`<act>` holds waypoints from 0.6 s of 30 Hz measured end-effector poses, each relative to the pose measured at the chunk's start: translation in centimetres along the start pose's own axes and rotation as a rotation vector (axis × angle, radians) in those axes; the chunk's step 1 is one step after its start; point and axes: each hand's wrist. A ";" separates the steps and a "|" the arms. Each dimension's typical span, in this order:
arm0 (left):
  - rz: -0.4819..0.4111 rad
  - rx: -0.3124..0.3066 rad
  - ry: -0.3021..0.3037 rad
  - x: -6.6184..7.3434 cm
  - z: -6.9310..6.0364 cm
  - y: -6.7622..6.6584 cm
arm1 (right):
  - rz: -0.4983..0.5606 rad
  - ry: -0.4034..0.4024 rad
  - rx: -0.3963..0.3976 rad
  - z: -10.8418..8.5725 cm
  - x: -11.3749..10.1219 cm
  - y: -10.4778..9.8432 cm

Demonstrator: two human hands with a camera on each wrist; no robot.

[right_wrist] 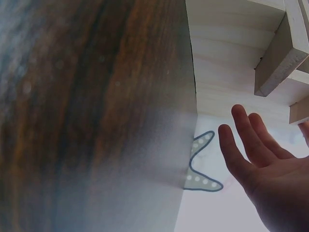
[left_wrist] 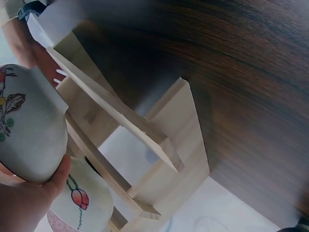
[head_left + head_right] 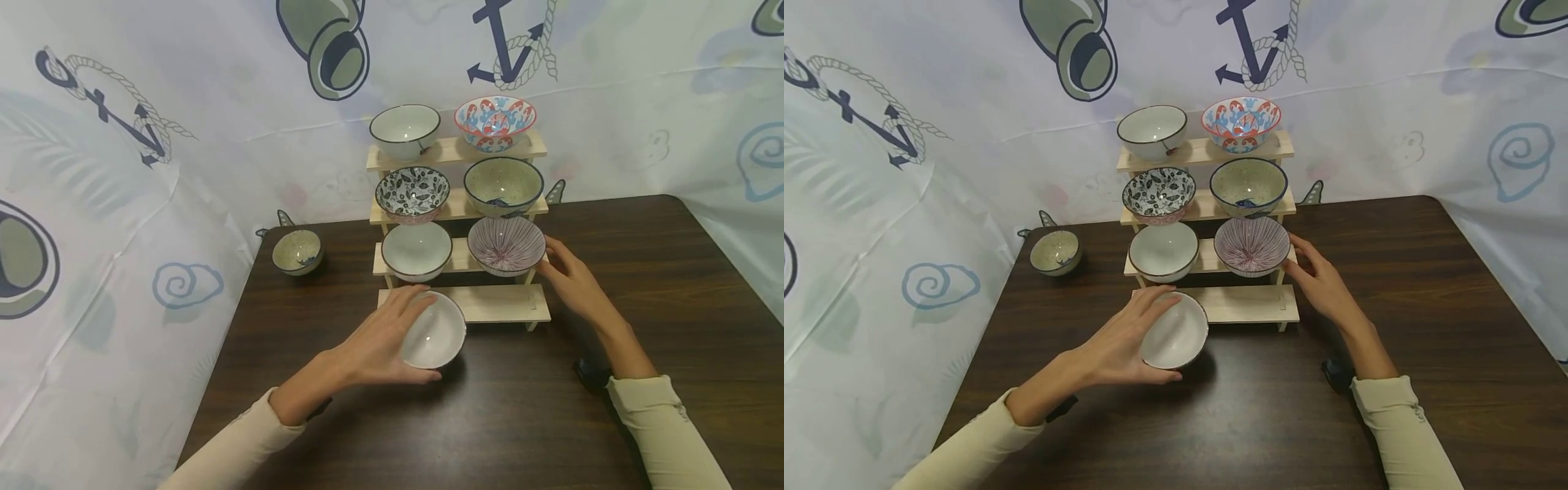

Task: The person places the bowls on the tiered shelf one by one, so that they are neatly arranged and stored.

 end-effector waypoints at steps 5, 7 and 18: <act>0.005 -0.005 0.014 0.3 0.4 0.3 | 0.009 -0.005 0.000 0.0 0.0 0.0; 0.002 -0.006 0.019 0.4 0.6 0.5 | 0.003 -0.012 0.003 0.0 0.1 -0.1; -0.003 -0.003 0.040 0.8 1.8 1.7 | 0.008 -0.002 0.013 0.2 0.1 0.1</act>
Point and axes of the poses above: each hand's wrist, its own z-axis towards the middle knuckle, its own y-axis out of the palm, x = y × z
